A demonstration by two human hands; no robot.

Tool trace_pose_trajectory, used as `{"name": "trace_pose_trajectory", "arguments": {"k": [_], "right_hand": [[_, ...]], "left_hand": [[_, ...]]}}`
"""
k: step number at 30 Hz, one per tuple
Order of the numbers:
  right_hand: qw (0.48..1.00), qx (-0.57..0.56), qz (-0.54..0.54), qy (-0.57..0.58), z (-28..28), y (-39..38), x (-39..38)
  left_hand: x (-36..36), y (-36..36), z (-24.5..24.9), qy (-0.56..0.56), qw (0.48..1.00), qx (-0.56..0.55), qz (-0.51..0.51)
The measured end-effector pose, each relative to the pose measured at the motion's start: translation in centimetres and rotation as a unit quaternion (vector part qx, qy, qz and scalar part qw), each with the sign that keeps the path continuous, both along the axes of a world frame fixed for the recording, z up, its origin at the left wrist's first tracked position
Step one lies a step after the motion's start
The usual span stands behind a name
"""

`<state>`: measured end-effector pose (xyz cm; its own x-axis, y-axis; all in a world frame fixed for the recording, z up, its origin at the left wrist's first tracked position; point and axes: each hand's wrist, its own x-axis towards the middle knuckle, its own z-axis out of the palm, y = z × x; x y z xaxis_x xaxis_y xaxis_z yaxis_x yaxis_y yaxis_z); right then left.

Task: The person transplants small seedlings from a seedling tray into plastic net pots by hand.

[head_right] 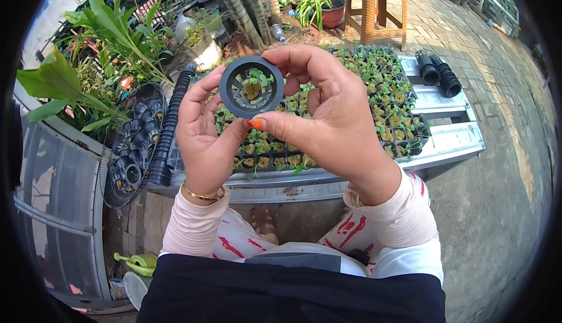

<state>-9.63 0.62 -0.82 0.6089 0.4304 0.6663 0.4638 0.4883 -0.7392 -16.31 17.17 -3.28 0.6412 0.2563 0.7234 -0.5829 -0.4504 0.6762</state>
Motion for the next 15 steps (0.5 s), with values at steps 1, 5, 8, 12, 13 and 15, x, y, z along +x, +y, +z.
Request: {"name": "trace_pose_trajectory", "arguments": {"k": [1,5,8,12,13,15], "right_hand": [[0.998,-0.049,-0.025,-0.022,0.5,0.0,-0.5],[0.99,-0.085,-0.047,-0.1,0.8,2.2,-1.4],[0.988,-0.138,-0.02,-0.065,2.4,4.0,-2.9],[0.986,-0.11,0.053,-0.111,3.7,8.8,-3.0],[0.987,-0.124,0.062,-0.082,4.2,10.3,-3.4],[0.982,-0.145,0.12,-0.004,5.4,13.3,-4.1]], "left_hand": [[-0.2,0.3,0.0,-0.018,1.0,0.02,0.005],[-1.6,1.4,-0.1,-0.035,0.999,0.025,0.025],[-2.9,2.7,0.3,-0.035,0.998,0.003,0.046],[-5.0,6.0,2.0,-0.07,0.994,-0.014,0.086],[-5.8,7.0,2.5,-0.049,0.995,-0.02,0.085],[-7.2,9.1,3.5,-0.019,0.996,-0.054,0.071]]}}
